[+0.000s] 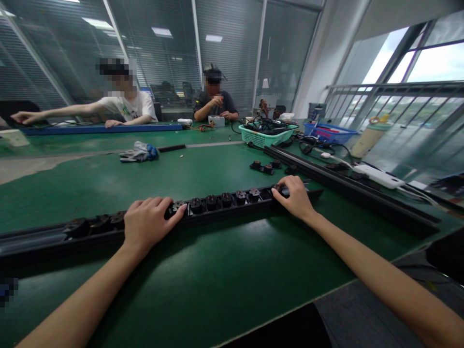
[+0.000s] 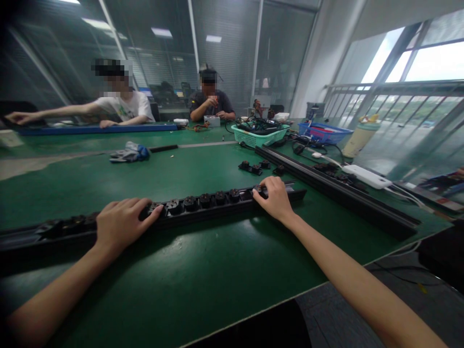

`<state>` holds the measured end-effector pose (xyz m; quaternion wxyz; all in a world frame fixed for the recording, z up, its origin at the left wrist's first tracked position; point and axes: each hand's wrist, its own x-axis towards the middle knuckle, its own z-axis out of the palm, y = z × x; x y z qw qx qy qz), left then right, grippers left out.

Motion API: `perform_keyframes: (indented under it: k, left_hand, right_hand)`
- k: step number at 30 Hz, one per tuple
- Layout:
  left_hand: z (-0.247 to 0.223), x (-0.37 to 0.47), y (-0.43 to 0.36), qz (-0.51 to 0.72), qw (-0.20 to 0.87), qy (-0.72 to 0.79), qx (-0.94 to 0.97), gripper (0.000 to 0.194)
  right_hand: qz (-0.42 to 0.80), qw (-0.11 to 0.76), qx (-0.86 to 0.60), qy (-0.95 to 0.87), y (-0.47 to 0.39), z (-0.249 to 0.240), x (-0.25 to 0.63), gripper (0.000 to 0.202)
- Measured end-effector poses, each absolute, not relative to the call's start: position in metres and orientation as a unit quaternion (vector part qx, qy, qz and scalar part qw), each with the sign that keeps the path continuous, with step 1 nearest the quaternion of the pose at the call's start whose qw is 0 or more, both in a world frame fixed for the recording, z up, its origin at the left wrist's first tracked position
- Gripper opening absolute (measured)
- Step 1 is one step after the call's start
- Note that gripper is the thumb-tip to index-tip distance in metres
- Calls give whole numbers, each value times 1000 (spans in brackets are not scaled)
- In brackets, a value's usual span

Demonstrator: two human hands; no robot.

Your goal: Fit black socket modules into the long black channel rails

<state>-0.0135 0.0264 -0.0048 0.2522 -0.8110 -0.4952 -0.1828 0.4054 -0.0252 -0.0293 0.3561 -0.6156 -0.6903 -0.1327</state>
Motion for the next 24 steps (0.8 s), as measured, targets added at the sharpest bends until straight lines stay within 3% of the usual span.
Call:
perform_keyframes:
  k: [9,15,24]
  left_hand:
    - [-3,-13,25,-177,259,-498,-808,52]
    - [-4,-13,24,-187,255,-499,-807,48]
    - [-4,-11,23,-192,254,-503,-804,49]
  right_hand:
    - [-129,338,-636,-682,-22,-35,409,41]
    - [-72,361,-632,-681,-22,-34,410,40]
    - [-93,351,-620,-696,-22,-34,410,37]
